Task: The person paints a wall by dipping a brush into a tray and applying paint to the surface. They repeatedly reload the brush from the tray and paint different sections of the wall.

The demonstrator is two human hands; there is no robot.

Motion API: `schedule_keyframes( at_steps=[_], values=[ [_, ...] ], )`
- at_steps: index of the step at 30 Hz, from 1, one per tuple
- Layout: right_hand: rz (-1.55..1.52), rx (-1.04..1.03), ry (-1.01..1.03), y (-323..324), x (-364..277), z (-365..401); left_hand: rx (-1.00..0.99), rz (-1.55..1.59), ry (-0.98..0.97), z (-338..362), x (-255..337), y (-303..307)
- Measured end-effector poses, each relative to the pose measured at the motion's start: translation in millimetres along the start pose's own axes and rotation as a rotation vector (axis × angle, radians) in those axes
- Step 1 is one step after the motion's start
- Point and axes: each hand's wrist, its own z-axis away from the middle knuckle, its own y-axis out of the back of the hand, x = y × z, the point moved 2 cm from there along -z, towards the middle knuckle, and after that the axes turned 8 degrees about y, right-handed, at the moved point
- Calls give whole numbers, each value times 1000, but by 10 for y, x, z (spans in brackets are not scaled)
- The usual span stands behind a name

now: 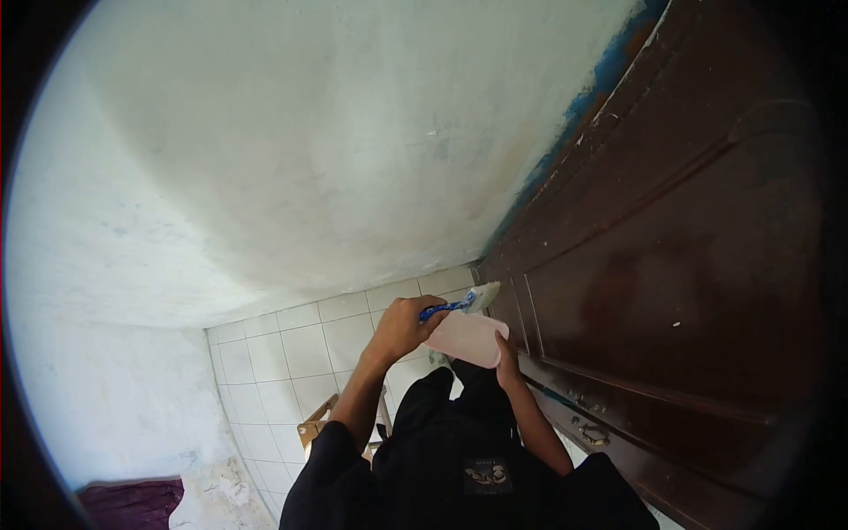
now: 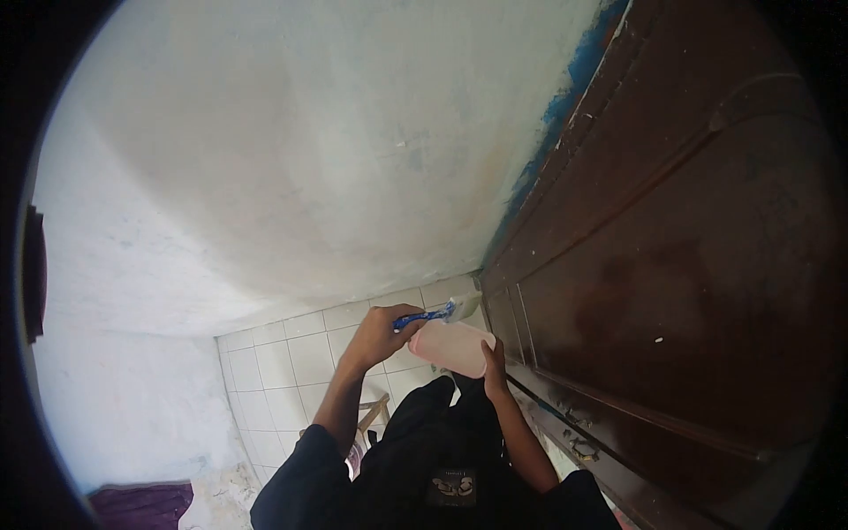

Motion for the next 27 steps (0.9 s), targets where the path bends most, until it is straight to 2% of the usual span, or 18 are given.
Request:
schedule_keyframes(
  at_steps=[2, 6, 8, 15, 20, 27],
  values=[
    [-9, -9, 10, -127, -158, 6, 36, -211, 39, 124, 137, 123],
    [-6, -42, 31, -265, -300, -35, 8, -371, 42, 183, 271, 214],
    [-38, -82, 29, -383, -415, -30, 38, -508, -32, 173, 321, 243],
    [-106, -125, 14, -584, -684, -9, -71, -805, -183, 111, 480, 104],
    [-40, -119, 61, -704, -934, 42, -91, -887, -214, 79, 633, 20],
    [5, -102, 100, -768, -940, 82, -83, -923, -251, -15, 601, -87]
  ],
)
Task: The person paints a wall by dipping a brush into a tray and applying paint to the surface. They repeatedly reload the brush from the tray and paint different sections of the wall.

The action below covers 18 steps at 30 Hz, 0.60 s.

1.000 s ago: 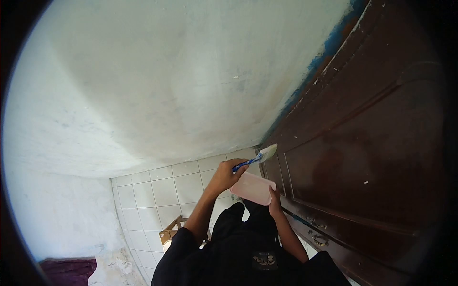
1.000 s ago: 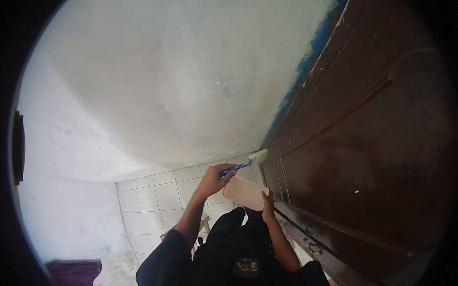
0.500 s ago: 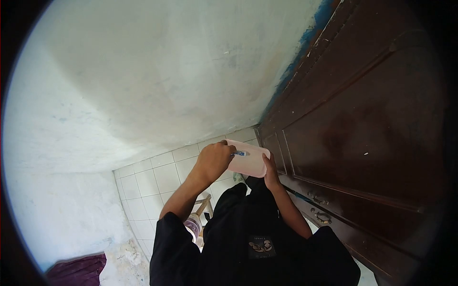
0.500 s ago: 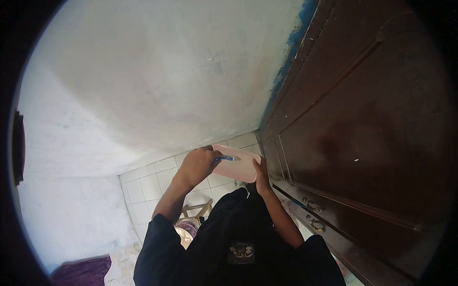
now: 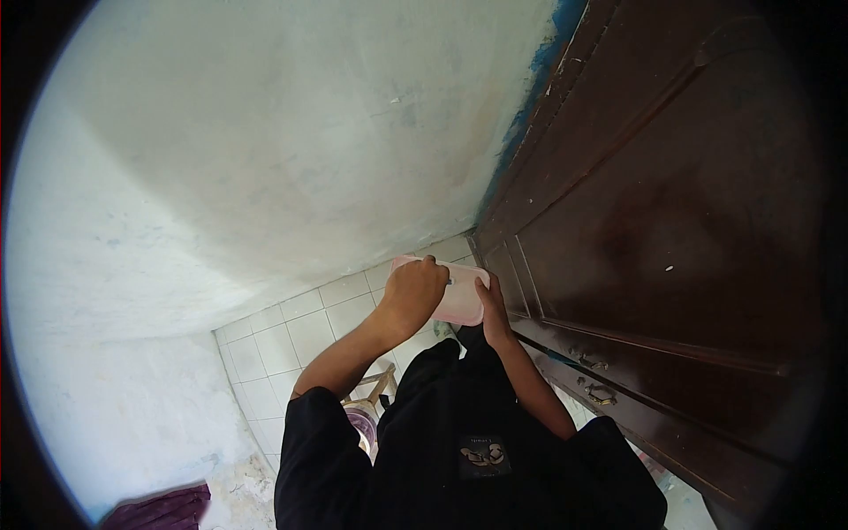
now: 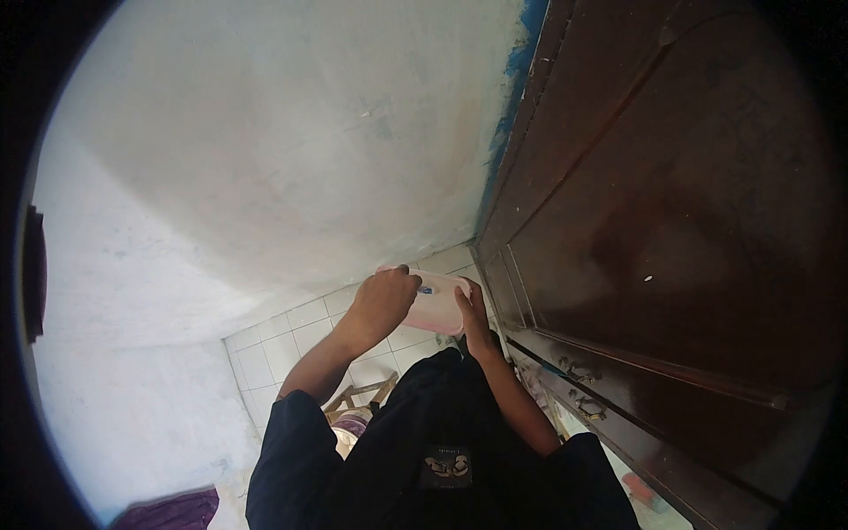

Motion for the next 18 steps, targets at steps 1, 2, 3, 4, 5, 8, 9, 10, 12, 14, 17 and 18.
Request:
schedule_keyframes(
  at_steps=[1, 2, 3, 4, 5, 8, 9, 10, 12, 14, 17, 18],
  values=[
    [0, 0, 2, 4, 9, -6, 2, -1, 0, 7, -18, 32],
    [-10, 1, 5, 24, 30, -12, 7, 33, 27, 24, -51, 64],
    [-22, 3, 8, 27, 22, -9, 11, 67, 54, 46, -77, 127],
    [-23, 5, 8, 30, 11, -4, 10, 66, 51, 70, -103, 194],
    [-28, 26, 3, 40, 3, -4, 23, 144, 79, 97, -140, 267],
    [-45, 69, -4, 96, 67, -32, 21, 331, 128, 163, -322, 293],
    [-54, 95, -8, 126, 94, -47, 5, 443, 147, 168, -384, 263],
    [-57, 93, -6, 152, 119, -54, 7, 440, 148, 186, -426, 210],
    [-94, 168, -21, 213, 155, -72, 111, 689, 234, 260, -502, 66],
    [-101, 201, -23, 246, 147, -77, 63, 895, 392, 322, -503, -98],
    [-105, 254, -35, 318, 180, -80, 17, 1172, 591, 452, -497, -448],
    [-104, 278, -42, 339, 197, -85, 0, 1344, 632, 491, -486, -565]
  ],
)
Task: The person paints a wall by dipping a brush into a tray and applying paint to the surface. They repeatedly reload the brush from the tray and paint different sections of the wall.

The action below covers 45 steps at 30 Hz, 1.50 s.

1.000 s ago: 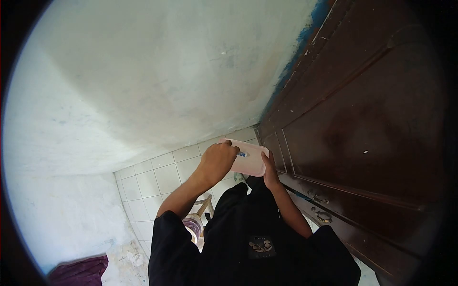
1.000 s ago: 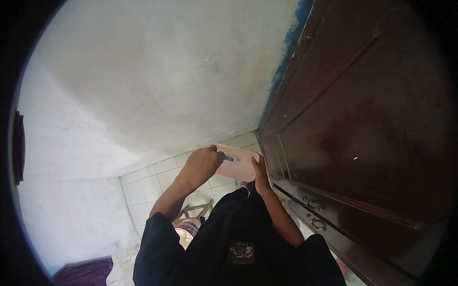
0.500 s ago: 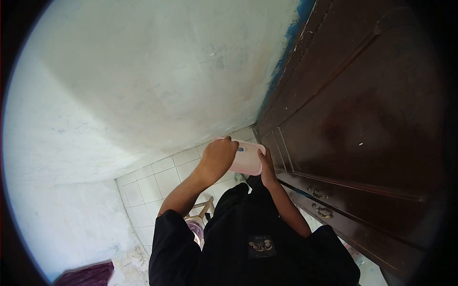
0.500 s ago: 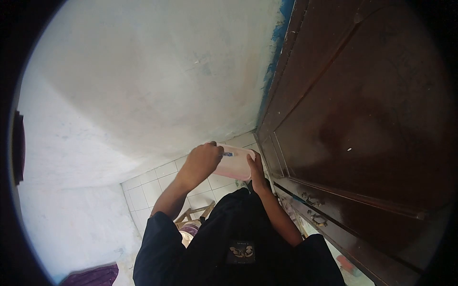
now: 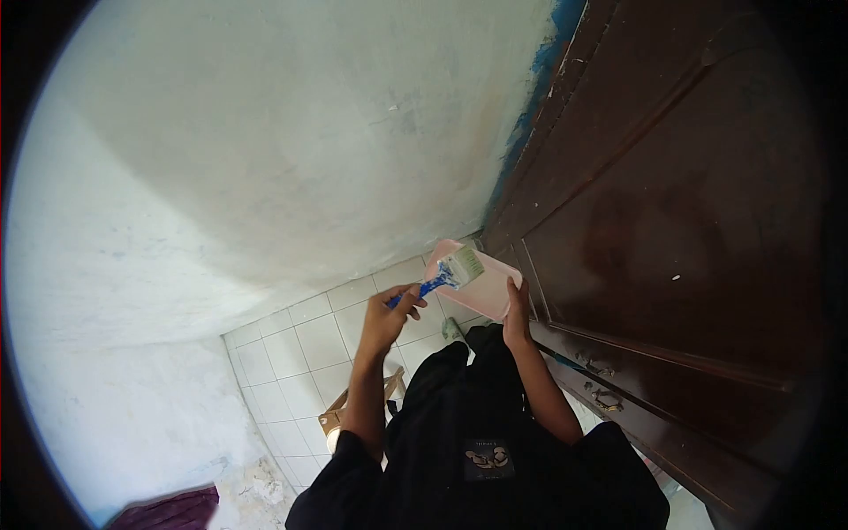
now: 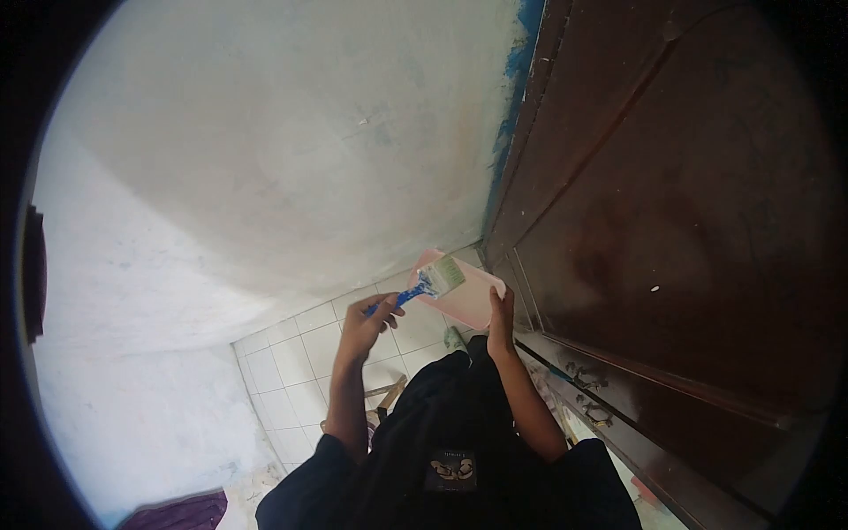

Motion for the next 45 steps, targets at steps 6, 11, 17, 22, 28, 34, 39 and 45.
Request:
schedule_keyframes(
  at_steps=[6, 11, 17, 22, 28, 34, 39, 45],
  values=[
    [-8, 49, 7, 220, 106, -144, -396, 431, 205, -71, -570, -368],
    [77, 35, 55, 450, 255, -215, -466, 464, 208, -284, -522, -566],
    [235, -26, 33, 715, 504, -81, -335, 344, 32, -990, -444, -745],
    [286, -32, -43, 838, 704, 104, -137, 214, -145, -1830, -853, -984],
    [348, -73, -100, 1065, 943, 320, 6, 284, -69, -2384, -1379, -1270],
    [332, -123, -152, 1166, 1005, 388, 45, 348, 19, -2799, -1901, -1410],
    [269, -106, -231, 1218, 1033, 422, 75, 286, -53, -3089, -2227, -1390],
    [282, -130, -240, 1207, 1055, 383, 33, 308, 25, -3222, -2473, -1421]
  ],
)
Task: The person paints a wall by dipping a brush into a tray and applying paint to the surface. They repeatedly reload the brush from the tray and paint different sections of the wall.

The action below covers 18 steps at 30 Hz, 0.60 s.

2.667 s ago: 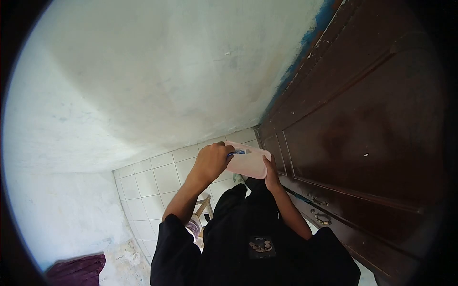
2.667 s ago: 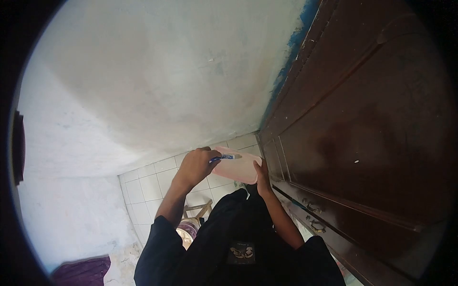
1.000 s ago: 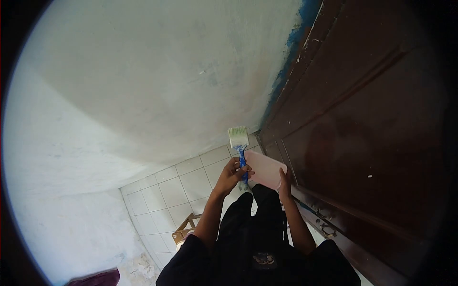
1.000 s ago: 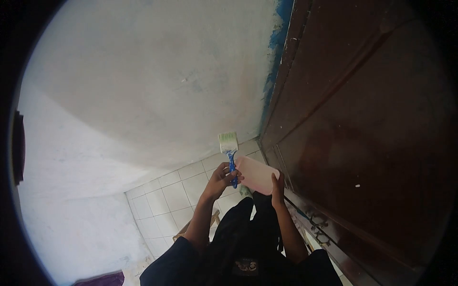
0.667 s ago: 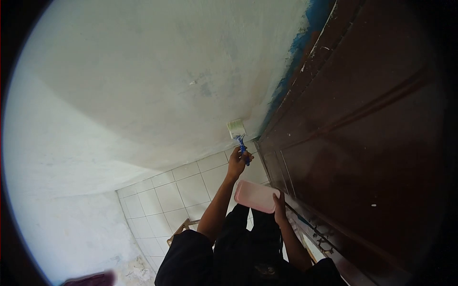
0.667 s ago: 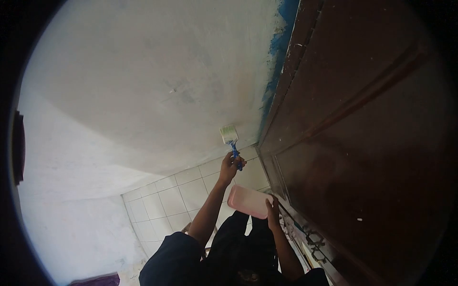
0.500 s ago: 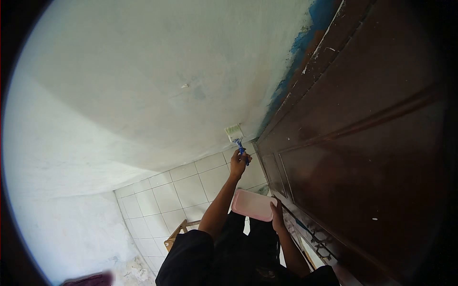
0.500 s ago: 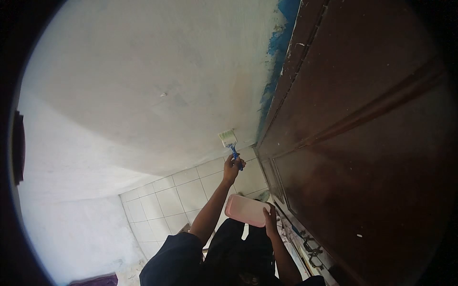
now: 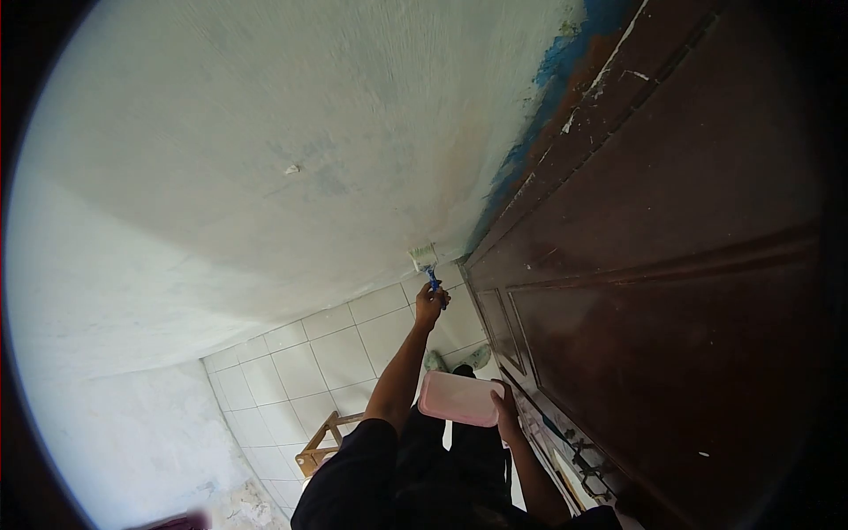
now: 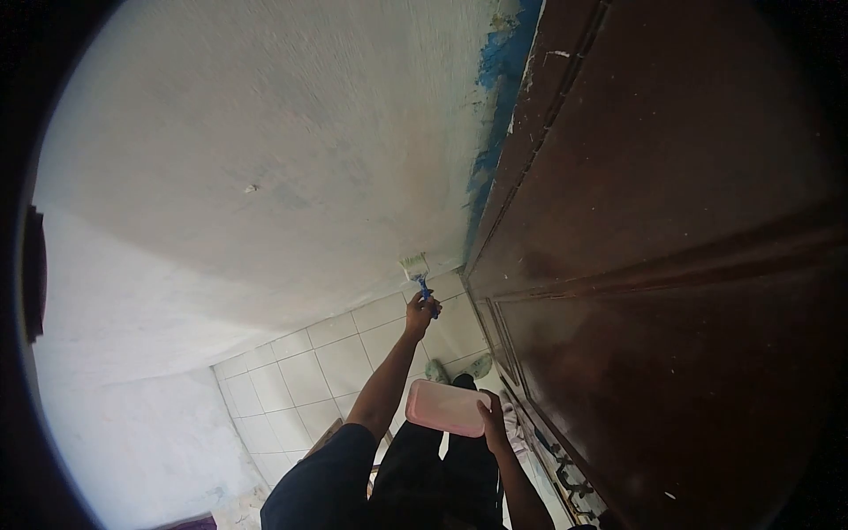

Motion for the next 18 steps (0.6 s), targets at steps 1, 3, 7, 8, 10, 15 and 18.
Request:
schedule_keyframes(
  at_steps=[1, 3, 7, 8, 10, 15, 18],
  values=[
    [1, -5, -1, -19, -55, 5, -8, 7, 44, -18, -29, -1],
    [3, -12, -4, -35, -93, -9, -15, 16, 90, -49, -74, -19],
    [46, -49, 22, -27, 58, -50, -19, 157, 290, -119, -246, -18],
    [48, -66, 35, -12, 126, -54, -52, 240, 353, -149, -313, -9],
    [62, -67, 22, -21, 83, -33, -82, 347, 409, -273, -393, 70],
    [120, -61, 14, -93, -67, 32, -117, 392, 368, -231, -13, 40],
    [71, -73, 13, -115, -42, 61, -86, 298, 290, 173, 515, -116]
  ],
)
